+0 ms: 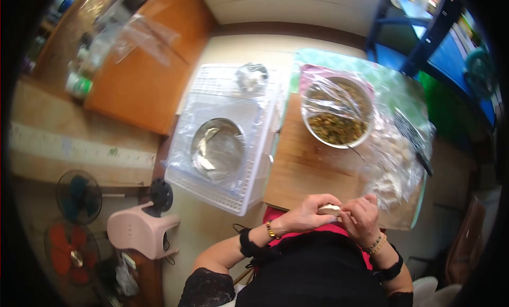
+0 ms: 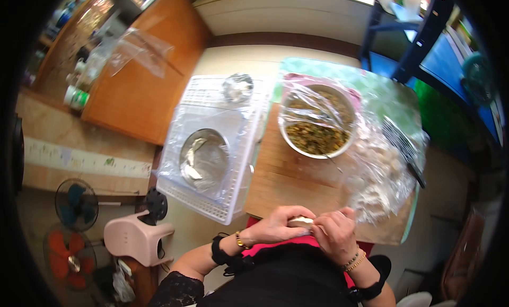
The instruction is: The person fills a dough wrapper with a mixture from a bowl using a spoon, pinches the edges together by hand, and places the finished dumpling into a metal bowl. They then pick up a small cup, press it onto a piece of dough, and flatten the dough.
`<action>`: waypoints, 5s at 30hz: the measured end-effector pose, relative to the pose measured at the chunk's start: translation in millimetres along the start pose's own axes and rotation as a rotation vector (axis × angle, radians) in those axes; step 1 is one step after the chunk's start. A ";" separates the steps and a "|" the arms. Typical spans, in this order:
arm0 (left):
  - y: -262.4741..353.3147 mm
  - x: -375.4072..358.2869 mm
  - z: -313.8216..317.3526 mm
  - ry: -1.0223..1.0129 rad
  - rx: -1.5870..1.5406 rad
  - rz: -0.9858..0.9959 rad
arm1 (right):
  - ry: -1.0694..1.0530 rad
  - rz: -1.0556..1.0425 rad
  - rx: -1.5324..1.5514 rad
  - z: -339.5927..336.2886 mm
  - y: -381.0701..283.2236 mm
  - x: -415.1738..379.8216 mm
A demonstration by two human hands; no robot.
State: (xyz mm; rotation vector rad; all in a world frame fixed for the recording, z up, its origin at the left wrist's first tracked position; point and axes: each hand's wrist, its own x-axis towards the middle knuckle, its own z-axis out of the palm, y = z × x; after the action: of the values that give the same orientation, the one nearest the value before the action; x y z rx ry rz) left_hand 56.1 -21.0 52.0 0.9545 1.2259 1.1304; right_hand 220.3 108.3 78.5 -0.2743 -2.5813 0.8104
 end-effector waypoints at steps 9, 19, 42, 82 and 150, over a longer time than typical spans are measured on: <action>-47.1 -54.6 -87.1 0.665 -0.388 -0.189 | -0.072 0.263 0.025 19.5 6.8 0.7; -131.0 -189.1 -241.7 1.453 -0.404 -0.173 | -0.280 0.296 0.067 42.6 15.6 12.6; -179.4 -126.1 -281.1 1.293 0.007 -0.876 | -0.410 0.438 0.097 70.9 22.3 31.2; -147.9 -124.2 -289.9 1.065 0.395 -1.395 | -0.358 0.557 0.277 66.0 64.9 22.9; -43.2 50.4 -1.3 0.182 0.714 0.156 | -0.070 0.691 -0.461 -18.1 155.9 -36.9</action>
State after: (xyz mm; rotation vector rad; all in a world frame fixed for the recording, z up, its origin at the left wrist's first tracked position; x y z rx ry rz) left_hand 59.8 19.5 -0.5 1.5213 1.7838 0.9142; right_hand 270.9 232.5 -11.0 -1.3435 -2.7208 0.4047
